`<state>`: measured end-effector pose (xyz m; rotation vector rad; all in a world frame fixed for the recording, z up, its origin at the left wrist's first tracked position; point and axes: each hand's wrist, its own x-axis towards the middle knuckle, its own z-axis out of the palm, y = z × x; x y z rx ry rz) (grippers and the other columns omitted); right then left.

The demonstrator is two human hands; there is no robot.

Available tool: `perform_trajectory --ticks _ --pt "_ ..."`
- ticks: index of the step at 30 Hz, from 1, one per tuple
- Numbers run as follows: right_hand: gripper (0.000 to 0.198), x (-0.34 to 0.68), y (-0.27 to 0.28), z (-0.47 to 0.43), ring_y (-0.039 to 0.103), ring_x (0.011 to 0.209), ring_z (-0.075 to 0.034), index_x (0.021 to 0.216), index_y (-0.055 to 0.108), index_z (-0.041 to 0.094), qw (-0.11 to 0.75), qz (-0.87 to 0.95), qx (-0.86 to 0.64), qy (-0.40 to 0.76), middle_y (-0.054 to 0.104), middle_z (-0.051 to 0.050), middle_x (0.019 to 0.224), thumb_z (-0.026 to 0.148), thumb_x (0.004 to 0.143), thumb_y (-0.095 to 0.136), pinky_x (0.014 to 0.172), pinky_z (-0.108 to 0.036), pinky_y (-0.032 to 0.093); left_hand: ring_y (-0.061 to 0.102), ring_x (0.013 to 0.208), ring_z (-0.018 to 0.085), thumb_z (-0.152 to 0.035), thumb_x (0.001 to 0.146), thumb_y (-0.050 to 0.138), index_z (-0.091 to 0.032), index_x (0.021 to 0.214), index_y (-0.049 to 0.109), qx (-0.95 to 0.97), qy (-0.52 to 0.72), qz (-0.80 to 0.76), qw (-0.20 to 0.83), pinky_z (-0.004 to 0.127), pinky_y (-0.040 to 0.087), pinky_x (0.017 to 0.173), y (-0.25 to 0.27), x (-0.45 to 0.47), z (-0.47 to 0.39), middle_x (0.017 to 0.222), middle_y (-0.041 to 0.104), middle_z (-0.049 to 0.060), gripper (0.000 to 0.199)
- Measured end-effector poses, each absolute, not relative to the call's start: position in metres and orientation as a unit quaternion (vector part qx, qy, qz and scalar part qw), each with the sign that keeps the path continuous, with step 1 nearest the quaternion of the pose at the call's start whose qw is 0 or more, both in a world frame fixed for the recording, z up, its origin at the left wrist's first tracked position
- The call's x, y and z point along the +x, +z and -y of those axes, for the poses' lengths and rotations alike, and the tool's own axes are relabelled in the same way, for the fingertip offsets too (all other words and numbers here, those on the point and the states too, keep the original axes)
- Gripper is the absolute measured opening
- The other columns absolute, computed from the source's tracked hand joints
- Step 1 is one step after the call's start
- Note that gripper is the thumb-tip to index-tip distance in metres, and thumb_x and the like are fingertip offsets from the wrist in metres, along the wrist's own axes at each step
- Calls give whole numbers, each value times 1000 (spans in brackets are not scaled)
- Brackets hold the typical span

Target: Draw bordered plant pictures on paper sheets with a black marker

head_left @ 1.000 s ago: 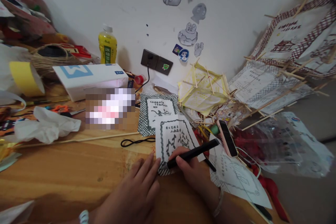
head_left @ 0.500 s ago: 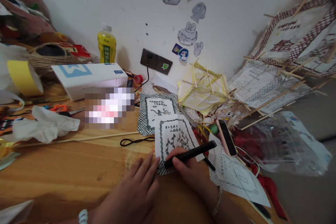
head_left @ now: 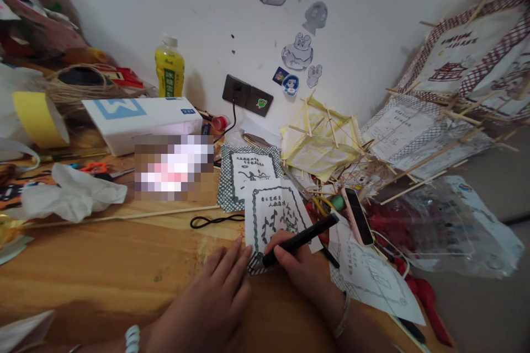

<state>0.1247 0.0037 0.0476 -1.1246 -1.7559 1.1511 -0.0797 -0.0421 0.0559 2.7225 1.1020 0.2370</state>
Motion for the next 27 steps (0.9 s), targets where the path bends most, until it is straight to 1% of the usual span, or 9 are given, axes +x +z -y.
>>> perform_trajectory --ticks 6,10,17,23,27 --pt "22 125 46 -6 53 67 -16 68 62 20 397 667 -450 442 57 -1 67 37 81 58 63 -27 47 27 135 39 -40 87 54 -12 124 59 918 86 -374 103 56 32 106 52 -80 43 143 35 22 47" --pt "19 123 46 -5 57 68 -16 74 62 21 422 647 -445 452 58 -1 71 37 82 58 61 -27 50 29 134 38 -40 87 56 -11 125 58 917 88 -378 96 55 33 105 50 -80 44 142 38 23 47" --pt "15 121 53 -4 59 73 -16 82 63 22 366 689 -437 447 60 -1 78 35 84 57 68 -28 51 29 134 38 -40 87 55 -12 122 60 917 97 -377 92 54 32 106 51 -81 43 142 40 21 45" --pt "15 120 55 -5 59 75 -17 82 64 22 359 699 -436 439 61 -2 79 35 84 57 71 -30 51 25 136 37 -32 86 54 -12 120 60 911 108 -389 88 54 28 108 50 -78 48 143 38 20 40" --pt "13 121 52 -5 58 74 -17 80 64 22 366 691 -440 442 60 -2 77 32 83 57 70 -30 50 26 136 36 -36 87 54 -12 123 59 912 104 -386 92 54 30 108 50 -78 46 143 39 20 44"
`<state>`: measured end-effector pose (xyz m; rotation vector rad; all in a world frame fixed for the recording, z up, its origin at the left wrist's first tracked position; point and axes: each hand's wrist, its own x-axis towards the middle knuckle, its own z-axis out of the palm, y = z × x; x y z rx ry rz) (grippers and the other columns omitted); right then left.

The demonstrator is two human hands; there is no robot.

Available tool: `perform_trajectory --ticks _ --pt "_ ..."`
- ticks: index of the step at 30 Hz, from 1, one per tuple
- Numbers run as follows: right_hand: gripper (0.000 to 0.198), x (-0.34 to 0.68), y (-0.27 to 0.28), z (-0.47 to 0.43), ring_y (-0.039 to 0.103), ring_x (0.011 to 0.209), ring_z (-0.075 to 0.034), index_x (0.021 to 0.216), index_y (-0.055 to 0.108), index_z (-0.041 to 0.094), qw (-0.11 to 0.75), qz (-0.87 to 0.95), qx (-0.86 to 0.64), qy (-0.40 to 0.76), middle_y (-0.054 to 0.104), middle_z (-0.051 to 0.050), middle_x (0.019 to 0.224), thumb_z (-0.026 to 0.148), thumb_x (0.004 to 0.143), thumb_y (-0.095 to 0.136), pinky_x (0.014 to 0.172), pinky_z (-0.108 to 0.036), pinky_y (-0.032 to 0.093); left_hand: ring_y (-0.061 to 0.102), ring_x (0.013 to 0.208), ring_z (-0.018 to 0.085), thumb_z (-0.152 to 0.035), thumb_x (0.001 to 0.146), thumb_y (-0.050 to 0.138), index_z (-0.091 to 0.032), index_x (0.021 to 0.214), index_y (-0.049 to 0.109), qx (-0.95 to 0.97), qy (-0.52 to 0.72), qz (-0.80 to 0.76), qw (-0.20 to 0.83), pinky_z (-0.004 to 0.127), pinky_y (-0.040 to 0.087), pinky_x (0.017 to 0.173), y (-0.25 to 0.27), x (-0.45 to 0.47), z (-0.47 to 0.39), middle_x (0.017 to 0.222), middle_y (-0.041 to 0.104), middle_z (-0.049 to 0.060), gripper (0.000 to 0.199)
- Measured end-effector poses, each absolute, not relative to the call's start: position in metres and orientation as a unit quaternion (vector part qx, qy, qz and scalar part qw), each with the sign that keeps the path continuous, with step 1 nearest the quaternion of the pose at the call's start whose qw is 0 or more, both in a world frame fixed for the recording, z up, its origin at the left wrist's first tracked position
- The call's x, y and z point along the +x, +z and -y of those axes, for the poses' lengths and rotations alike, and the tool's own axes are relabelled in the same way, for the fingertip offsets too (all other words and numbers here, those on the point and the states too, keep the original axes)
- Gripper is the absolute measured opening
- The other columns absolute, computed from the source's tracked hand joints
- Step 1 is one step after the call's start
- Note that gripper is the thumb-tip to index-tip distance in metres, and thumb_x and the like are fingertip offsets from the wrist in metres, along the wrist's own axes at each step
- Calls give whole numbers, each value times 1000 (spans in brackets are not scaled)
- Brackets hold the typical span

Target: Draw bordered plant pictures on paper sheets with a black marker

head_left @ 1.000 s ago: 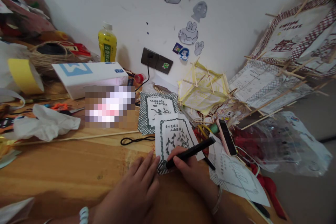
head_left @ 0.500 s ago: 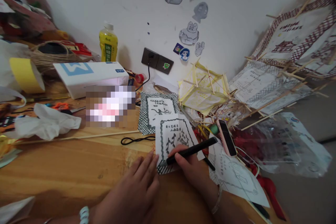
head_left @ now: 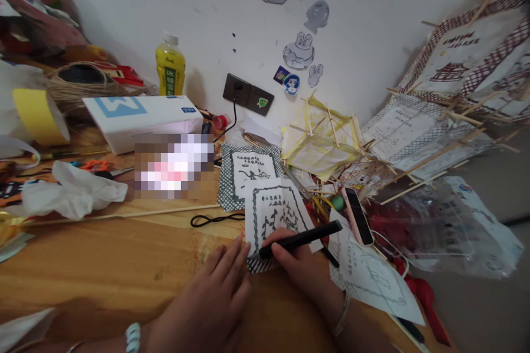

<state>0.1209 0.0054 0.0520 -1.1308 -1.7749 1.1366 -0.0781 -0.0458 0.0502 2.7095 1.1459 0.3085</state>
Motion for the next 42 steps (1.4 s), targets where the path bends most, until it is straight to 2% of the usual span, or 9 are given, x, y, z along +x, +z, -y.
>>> perform_trajectory --ticks 7,16,22,32,38,42 --pt "12 122 51 -6 55 69 -16 74 61 21 377 686 -433 447 57 0 72 28 82 55 65 -27 48 28 135 37 -38 87 56 -12 121 61 914 93 -380 102 54 30 107 52 -79 43 142 39 21 43" --pt "17 124 47 -6 53 67 -16 70 62 20 396 673 -448 435 57 -1 69 33 79 57 62 -27 46 29 135 36 -34 86 55 -12 121 60 912 105 -386 87 52 30 108 51 -80 46 142 41 20 42" --pt "16 123 49 -6 54 66 -16 67 62 21 396 669 -455 434 58 -1 67 32 78 57 61 -27 47 30 134 37 -39 87 55 -11 121 61 913 110 -384 79 53 31 107 50 -80 46 141 43 20 44" --pt "19 125 45 -6 54 66 -17 63 59 20 417 632 -469 455 57 -1 65 34 74 59 60 -28 46 28 135 38 -35 87 55 -9 122 60 912 103 -385 93 54 30 108 54 -79 47 142 39 22 44" --pt "19 121 49 -6 57 60 -15 72 61 20 444 612 -471 454 59 0 65 37 80 58 56 -27 49 25 136 38 -34 86 56 -11 125 57 912 100 -384 102 57 27 108 52 -80 48 144 36 21 46" --pt "16 120 46 -7 59 69 -16 79 64 21 426 651 -458 431 61 -1 74 37 81 60 63 -28 52 26 135 40 -28 84 53 -9 128 54 912 97 -383 108 58 28 107 56 -79 46 144 36 22 49"
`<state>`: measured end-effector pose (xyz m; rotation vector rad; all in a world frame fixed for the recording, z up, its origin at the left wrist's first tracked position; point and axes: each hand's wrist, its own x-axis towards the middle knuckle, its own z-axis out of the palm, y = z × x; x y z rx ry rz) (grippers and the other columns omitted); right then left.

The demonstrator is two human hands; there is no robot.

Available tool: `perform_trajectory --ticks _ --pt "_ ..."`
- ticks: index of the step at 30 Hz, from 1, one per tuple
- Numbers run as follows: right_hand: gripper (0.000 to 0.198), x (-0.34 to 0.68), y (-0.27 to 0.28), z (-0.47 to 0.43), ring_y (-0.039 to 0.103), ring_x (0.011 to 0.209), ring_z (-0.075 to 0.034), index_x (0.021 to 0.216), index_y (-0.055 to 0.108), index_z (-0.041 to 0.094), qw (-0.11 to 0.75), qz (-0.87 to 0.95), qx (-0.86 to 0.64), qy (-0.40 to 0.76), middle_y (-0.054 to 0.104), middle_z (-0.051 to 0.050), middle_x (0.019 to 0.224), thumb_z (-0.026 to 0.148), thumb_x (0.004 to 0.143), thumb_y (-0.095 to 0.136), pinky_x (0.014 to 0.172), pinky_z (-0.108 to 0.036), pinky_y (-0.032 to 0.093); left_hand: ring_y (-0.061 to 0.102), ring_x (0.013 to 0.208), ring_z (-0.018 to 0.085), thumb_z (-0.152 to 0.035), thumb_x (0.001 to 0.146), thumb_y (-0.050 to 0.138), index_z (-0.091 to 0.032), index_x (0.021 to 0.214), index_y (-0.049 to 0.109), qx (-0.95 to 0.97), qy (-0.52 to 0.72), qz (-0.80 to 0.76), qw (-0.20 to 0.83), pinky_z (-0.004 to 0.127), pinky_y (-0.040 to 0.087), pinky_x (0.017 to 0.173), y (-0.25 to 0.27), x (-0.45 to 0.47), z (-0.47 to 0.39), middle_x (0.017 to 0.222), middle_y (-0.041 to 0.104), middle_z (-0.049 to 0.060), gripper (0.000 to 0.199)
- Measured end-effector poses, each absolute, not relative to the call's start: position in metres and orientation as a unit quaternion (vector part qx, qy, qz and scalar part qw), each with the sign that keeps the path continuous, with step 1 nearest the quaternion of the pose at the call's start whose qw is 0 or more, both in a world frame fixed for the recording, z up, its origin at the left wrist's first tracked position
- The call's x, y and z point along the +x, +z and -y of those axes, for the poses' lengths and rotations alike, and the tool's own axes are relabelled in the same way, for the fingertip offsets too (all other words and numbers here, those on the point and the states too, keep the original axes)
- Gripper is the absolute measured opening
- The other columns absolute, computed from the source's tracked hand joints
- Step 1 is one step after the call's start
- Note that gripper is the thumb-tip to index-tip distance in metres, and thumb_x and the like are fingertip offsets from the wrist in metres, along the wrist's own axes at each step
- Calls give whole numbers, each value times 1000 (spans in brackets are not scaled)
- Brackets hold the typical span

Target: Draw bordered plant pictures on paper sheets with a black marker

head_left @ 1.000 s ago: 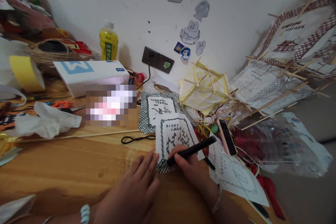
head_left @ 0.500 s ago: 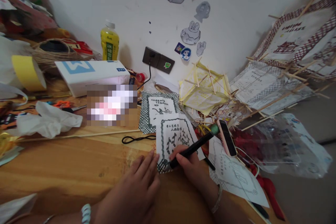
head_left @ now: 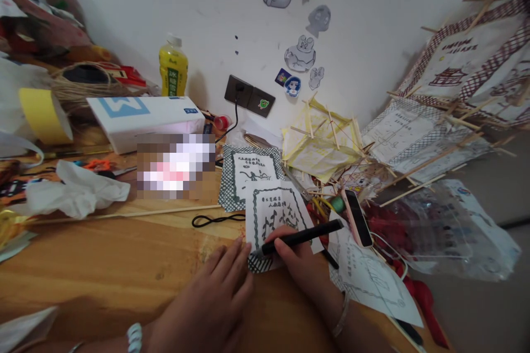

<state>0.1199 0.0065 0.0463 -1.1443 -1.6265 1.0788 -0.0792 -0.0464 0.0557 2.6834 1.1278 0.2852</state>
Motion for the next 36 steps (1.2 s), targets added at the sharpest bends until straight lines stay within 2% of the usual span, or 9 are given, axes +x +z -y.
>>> perform_trajectory --ticks 5,9,16,25,36 --pt "14 121 46 -6 60 77 -17 82 65 22 405 678 -450 418 63 -2 79 33 84 57 71 -29 52 28 134 41 -18 76 53 -8 132 50 914 74 -378 123 58 32 105 62 -80 43 144 33 24 57" --pt "12 121 46 -6 60 78 -17 84 65 22 406 688 -440 410 64 -2 81 31 84 57 73 -29 52 25 135 40 -18 76 52 -8 134 47 911 71 -388 116 57 31 106 62 -81 44 146 30 24 60" --pt "13 120 46 -7 60 75 -16 83 65 22 403 692 -436 411 63 -2 79 32 85 57 68 -28 51 25 135 40 -23 81 52 -8 131 52 910 92 -387 116 57 30 107 58 -80 46 145 33 23 51" --pt "14 121 45 -8 57 72 -16 76 64 21 414 677 -446 415 60 -1 74 31 83 56 66 -26 50 20 137 40 -29 84 52 -9 131 52 910 76 -384 136 57 26 109 55 -80 45 146 30 23 51" --pt "11 121 47 -8 55 66 -16 71 62 20 422 654 -465 422 57 0 68 26 77 56 61 -26 48 22 137 38 -32 85 53 -12 129 54 908 84 -396 110 55 26 109 54 -79 45 146 33 22 49"
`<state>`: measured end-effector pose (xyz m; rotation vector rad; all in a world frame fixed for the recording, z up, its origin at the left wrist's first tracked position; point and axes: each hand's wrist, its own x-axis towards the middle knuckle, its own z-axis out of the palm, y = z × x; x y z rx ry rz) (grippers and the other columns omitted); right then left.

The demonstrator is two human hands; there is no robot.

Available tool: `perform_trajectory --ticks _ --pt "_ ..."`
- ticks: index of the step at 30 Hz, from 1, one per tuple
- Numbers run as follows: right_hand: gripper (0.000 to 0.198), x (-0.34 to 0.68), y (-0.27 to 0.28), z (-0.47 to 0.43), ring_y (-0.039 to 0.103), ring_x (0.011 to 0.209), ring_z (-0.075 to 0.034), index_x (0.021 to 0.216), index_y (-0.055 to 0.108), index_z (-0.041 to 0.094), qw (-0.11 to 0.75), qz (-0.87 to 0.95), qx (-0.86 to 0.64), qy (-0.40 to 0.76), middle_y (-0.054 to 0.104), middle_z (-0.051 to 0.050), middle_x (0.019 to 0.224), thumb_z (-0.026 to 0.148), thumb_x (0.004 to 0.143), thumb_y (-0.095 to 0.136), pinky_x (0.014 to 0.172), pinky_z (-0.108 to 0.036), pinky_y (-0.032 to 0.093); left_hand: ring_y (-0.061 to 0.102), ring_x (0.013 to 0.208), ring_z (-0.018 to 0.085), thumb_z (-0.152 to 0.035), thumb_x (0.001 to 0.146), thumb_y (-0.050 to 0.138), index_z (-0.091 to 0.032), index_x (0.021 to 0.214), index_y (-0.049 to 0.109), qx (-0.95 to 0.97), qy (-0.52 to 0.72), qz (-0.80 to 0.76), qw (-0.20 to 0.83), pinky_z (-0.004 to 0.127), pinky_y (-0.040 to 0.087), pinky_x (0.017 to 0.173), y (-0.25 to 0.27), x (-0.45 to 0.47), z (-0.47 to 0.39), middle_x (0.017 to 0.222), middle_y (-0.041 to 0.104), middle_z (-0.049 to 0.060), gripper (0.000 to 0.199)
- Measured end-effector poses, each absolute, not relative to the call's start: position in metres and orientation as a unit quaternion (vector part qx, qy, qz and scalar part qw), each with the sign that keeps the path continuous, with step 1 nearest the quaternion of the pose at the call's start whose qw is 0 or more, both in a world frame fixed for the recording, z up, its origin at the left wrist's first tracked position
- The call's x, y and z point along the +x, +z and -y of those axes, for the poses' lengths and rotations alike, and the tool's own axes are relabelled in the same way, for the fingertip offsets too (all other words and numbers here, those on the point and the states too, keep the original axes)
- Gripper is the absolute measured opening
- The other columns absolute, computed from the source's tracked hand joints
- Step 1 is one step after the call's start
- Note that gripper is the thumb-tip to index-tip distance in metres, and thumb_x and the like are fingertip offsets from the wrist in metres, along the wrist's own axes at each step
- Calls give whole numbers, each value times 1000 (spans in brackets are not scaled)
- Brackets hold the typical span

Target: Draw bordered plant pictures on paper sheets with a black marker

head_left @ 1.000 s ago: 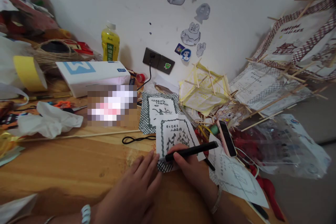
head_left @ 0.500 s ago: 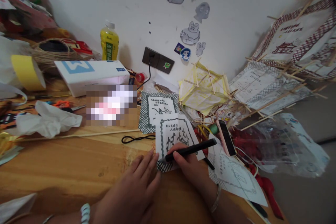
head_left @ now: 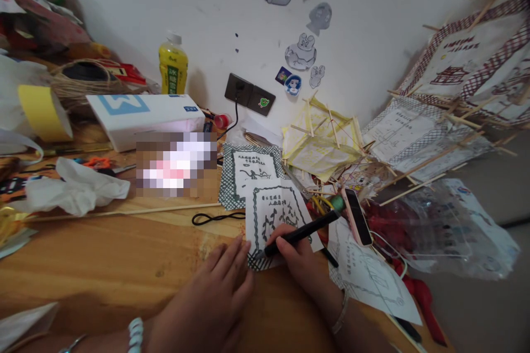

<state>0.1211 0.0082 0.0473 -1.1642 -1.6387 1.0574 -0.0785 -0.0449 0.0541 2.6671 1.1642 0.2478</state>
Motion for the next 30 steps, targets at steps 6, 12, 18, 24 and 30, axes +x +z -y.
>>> perform_trajectory --ticks 6,12,18,24,30 --pt "13 122 47 -8 54 66 -16 68 61 19 420 654 -471 417 57 -1 66 27 76 56 63 -27 46 24 136 38 -35 85 54 -11 128 55 909 82 -391 115 55 27 109 55 -79 45 144 34 22 48" --pt "13 121 48 -8 52 63 -16 64 60 19 431 636 -482 422 56 0 63 29 73 56 59 -26 44 25 136 38 -36 86 55 -12 126 57 909 85 -390 119 55 28 108 55 -78 45 144 36 21 47" --pt "13 118 47 -9 51 60 -16 59 59 20 452 619 -484 423 54 0 59 27 69 56 57 -26 43 26 135 38 -36 86 54 -11 126 57 912 92 -383 111 55 29 107 53 -80 44 143 37 23 47" --pt "14 120 47 -9 52 58 -15 59 58 20 463 582 -489 455 57 0 59 29 70 58 55 -26 45 24 136 38 -32 86 52 -11 126 56 912 108 -384 93 55 28 108 49 -79 46 144 36 22 46" --pt "11 118 50 -8 58 63 -15 71 64 20 456 605 -487 436 60 0 66 30 75 60 58 -26 49 25 136 38 -36 85 52 -11 126 56 913 106 -383 96 54 30 107 49 -81 48 145 36 21 48"
